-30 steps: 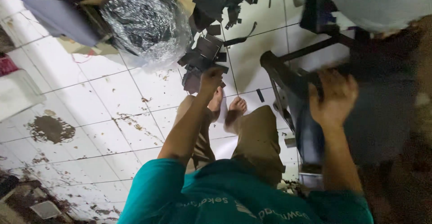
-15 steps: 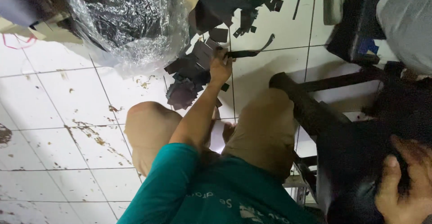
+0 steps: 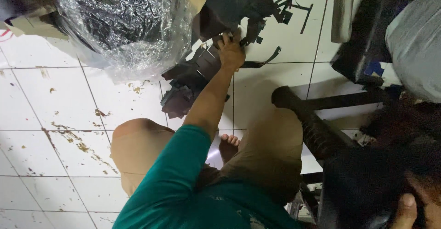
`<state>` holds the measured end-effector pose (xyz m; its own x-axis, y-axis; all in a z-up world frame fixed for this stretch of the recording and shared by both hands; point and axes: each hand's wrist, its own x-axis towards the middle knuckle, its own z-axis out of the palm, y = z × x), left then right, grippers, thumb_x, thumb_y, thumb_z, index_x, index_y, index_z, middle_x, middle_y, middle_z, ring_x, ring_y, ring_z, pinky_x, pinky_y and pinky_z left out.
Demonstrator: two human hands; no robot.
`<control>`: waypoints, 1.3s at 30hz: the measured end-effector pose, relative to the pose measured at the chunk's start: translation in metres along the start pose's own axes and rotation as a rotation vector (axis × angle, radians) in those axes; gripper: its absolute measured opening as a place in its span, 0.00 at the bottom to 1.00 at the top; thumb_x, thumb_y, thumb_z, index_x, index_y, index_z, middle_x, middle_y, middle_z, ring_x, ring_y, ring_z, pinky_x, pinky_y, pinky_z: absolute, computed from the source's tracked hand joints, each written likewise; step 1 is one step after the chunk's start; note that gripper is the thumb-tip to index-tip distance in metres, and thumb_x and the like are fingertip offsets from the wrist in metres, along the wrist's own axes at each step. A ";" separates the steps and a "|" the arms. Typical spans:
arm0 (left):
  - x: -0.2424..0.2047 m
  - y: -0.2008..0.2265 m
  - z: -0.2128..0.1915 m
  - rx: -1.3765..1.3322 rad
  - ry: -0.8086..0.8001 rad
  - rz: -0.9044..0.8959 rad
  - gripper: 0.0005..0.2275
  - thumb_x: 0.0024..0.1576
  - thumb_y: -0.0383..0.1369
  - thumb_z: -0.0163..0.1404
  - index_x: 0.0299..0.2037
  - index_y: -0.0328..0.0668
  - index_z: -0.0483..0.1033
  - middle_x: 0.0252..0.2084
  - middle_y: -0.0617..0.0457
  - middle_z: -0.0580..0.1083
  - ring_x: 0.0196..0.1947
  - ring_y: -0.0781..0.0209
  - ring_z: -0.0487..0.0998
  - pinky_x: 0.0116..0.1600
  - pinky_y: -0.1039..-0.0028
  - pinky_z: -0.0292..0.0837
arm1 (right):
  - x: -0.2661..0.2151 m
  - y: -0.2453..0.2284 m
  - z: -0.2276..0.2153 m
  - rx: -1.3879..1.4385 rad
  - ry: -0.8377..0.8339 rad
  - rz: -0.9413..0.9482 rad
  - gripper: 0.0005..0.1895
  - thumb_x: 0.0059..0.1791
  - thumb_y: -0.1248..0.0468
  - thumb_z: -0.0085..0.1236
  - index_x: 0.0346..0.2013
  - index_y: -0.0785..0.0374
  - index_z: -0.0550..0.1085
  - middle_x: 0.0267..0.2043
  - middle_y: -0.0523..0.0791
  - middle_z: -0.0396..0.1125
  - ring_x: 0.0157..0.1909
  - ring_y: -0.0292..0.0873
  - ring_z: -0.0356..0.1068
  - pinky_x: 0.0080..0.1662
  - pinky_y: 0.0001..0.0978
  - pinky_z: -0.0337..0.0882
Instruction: Assembling a small leather strap with a buckle at a workbench
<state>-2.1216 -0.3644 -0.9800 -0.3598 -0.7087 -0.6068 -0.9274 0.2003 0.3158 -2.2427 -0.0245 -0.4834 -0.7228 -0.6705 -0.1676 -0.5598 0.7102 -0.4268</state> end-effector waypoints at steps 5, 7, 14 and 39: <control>0.030 -0.010 0.067 -0.113 0.265 -0.048 0.19 0.59 0.41 0.56 0.58 0.47 0.72 0.63 0.50 0.61 0.63 0.40 0.64 0.49 0.54 0.79 | 0.004 -0.012 -0.006 -0.111 -0.014 -0.039 0.22 0.72 0.69 0.40 0.69 0.91 0.72 0.68 0.69 0.66 0.70 0.70 0.65 0.73 0.58 0.63; 0.007 -0.009 0.036 -0.255 0.452 0.048 0.14 0.56 0.35 0.58 0.50 0.43 0.75 0.51 0.47 0.68 0.54 0.42 0.70 0.48 0.55 0.77 | 0.005 -0.017 -0.009 -0.134 -0.008 -0.050 0.22 0.72 0.69 0.41 0.69 0.91 0.73 0.68 0.70 0.67 0.71 0.71 0.65 0.74 0.58 0.63; -0.008 -0.035 0.040 -1.129 0.707 -0.033 0.08 0.59 0.26 0.53 0.47 0.41 0.72 0.40 0.52 0.76 0.42 0.59 0.79 0.52 0.72 0.74 | 0.003 0.033 -0.012 -0.041 0.062 -0.287 0.19 0.68 0.72 0.44 0.61 0.92 0.76 0.62 0.70 0.71 0.67 0.71 0.69 0.76 0.60 0.67; -0.181 0.022 -0.135 -1.756 -0.267 0.360 0.14 0.64 0.19 0.50 0.59 0.38 0.76 0.44 0.54 0.78 0.44 0.59 0.81 0.53 0.73 0.80 | 0.011 0.034 -0.016 -0.311 0.181 -0.357 0.10 0.64 0.63 0.56 0.52 0.63 0.83 0.53 0.48 0.78 0.60 0.51 0.76 0.74 0.49 0.60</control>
<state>-2.0635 -0.3229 -0.7649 -0.6653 -0.6458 -0.3746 0.3029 -0.6921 0.6551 -2.2764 -0.0040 -0.4852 -0.5072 -0.8549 0.1095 -0.8594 0.4920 -0.1394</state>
